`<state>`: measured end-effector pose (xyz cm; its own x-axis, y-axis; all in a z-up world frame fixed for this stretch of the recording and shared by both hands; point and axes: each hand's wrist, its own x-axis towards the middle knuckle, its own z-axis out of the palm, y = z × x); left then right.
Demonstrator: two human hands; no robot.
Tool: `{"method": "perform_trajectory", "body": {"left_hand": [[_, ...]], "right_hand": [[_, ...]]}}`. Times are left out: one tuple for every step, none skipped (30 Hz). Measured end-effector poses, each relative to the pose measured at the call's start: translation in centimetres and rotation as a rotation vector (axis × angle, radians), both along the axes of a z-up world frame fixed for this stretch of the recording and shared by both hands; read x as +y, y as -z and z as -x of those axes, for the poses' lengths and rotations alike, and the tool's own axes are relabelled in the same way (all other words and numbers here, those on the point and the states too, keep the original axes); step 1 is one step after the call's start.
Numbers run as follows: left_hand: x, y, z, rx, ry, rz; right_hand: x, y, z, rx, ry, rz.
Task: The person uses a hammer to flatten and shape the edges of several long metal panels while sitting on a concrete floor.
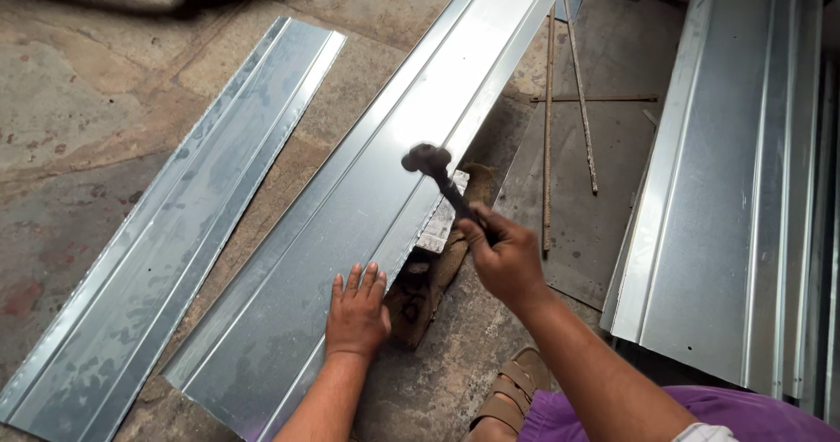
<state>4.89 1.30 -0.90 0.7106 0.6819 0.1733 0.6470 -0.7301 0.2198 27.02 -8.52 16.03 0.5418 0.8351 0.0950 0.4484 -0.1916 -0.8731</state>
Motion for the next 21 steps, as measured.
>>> {"method": "perform_trajectory", "body": {"left_hand": [[0.5, 0.0, -0.5, 0.006, -0.009, 0.014], [0.8, -0.2, -0.8, 0.012, -0.019, 0.028], [1.0, -0.5, -1.2, 0.011, -0.024, 0.027], [1.0, -0.7, -1.6, 0.001, -0.033, 0.042], [1.1, -0.9, -1.8, -0.008, -0.040, 0.056], [1.0, -1.1, -1.9, -0.010, -0.043, 0.054], [0.9, -1.3, -2.0, -0.013, -0.047, 0.064], [0.9, -1.5, -2.1, -0.015, -0.051, 0.074], [0.8, -1.5, -2.1, -0.018, -0.047, 0.071], [0.6, -1.6, -2.1, -0.017, -0.051, 0.041], [0.8, -1.7, -2.2, -0.017, -0.055, 0.007], [1.1, -1.7, -2.5, -0.020, -0.051, 0.000], [1.0, -1.6, -2.6, -0.015, -0.062, 0.019], [1.0, -1.5, -2.6, -0.011, -0.074, 0.039], [0.8, -1.2, -2.5, -0.005, -0.075, 0.050], [0.8, -1.0, -2.4, -0.004, -0.069, 0.043], [1.2, -1.0, -2.5, -0.009, -0.065, 0.027], [1.1, -1.0, -2.4, -0.010, -0.068, 0.028], [1.1, -1.1, -2.5, -0.018, -0.064, 0.027], [1.1, -1.1, -2.5, -0.026, -0.061, 0.026], [1.1, -1.2, -2.5, -0.029, -0.059, 0.019]], "right_hand": [[-0.2, -1.1, -0.2, 0.001, -0.003, 0.003], [-0.5, -2.1, -0.5, -0.077, -0.036, -0.247], [-0.6, -2.5, -0.8, -0.155, -0.072, -0.501], [-0.8, -2.3, -0.8, -0.156, -0.078, -0.503], [-1.0, -1.4, -0.5, -0.048, -0.138, -0.639], [-1.4, -0.1, -0.3, 0.062, -0.200, -0.774], [-1.6, 1.5, 0.0, -0.065, -0.174, -0.698], [-1.8, 3.1, 0.3, -0.191, -0.147, -0.620], [-1.9, 4.4, 0.5, -0.195, -0.144, -0.622], [-1.8, 5.3, 0.7, -0.183, -0.067, -0.192], [-1.4, 5.5, 0.7, -0.165, 0.014, 0.233], [-1.3, 5.0, 0.6, -0.167, 0.019, 0.226], [-1.8, 4.3, 0.8, -0.098, 0.059, 0.291], [-2.0, 3.4, 0.9, -0.029, 0.098, 0.357], [-2.3, 2.5, 0.7, -0.024, 0.095, 0.369], [-2.4, 1.8, 0.3, -0.083, 0.078, 0.155], [-2.3, 1.2, 0.0, -0.145, 0.059, -0.070], [-2.4, 1.1, 0.1, -0.146, 0.056, -0.068], [-2.5, 1.3, 0.1, -0.132, -0.036, -0.250], [-2.6, 1.8, 0.3, -0.117, -0.130, -0.430], [-2.6, 2.4, 0.7, -0.120, -0.128, -0.438]]}}
